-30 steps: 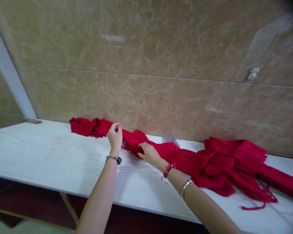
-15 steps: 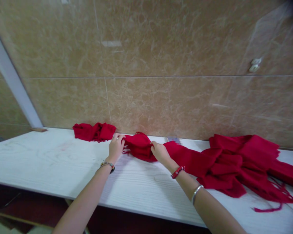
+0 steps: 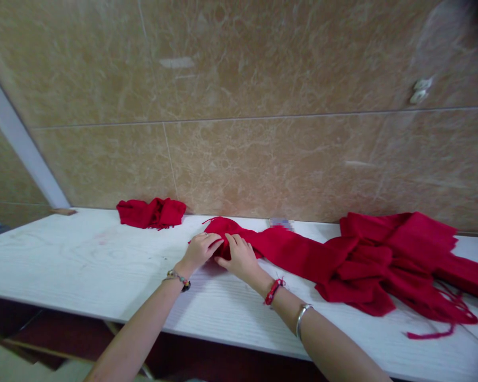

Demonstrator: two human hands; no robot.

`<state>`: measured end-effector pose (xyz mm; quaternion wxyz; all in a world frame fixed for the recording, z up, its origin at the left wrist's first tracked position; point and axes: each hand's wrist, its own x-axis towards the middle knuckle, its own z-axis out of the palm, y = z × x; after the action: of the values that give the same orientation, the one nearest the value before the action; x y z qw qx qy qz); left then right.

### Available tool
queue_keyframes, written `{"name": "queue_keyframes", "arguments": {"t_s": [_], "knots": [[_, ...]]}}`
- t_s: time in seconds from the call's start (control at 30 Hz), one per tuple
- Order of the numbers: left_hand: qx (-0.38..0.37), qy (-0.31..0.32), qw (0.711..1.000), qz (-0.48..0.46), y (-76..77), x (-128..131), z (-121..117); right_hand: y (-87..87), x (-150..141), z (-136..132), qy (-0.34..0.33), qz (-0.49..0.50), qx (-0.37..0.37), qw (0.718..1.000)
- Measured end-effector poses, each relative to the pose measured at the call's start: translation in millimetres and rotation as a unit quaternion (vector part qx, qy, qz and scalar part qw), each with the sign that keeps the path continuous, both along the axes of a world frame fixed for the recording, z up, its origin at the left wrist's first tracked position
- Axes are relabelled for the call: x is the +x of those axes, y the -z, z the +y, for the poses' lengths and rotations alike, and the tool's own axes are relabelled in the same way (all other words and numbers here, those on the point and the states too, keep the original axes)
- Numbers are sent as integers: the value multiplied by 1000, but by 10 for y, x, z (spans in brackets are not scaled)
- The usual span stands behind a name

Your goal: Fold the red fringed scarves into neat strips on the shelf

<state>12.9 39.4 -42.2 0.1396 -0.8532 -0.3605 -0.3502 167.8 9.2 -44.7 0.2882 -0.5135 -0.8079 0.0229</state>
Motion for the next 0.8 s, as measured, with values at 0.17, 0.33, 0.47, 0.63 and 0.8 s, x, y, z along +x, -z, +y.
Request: {"name": "queue_keyframes", "arguments": {"t_s": [0.17,0.33,0.47,0.63,0.8], "knots": [[65,-80,995,-15,25,-87,81,10,64,63,46,-41,11,998],[58,-234,966,-97,13,-365,189,-90,292,169,52,-11,22,998],[11,-302,951,-58,4,-490,236,-166,392,163,46,48,8,998],[1,-444,894,-63,-33,-531,235,-234,427,134,96,17,18,995],[35,-405,912,-57,-86,-397,141,-224,410,142,97,-71,-3,993]]}}
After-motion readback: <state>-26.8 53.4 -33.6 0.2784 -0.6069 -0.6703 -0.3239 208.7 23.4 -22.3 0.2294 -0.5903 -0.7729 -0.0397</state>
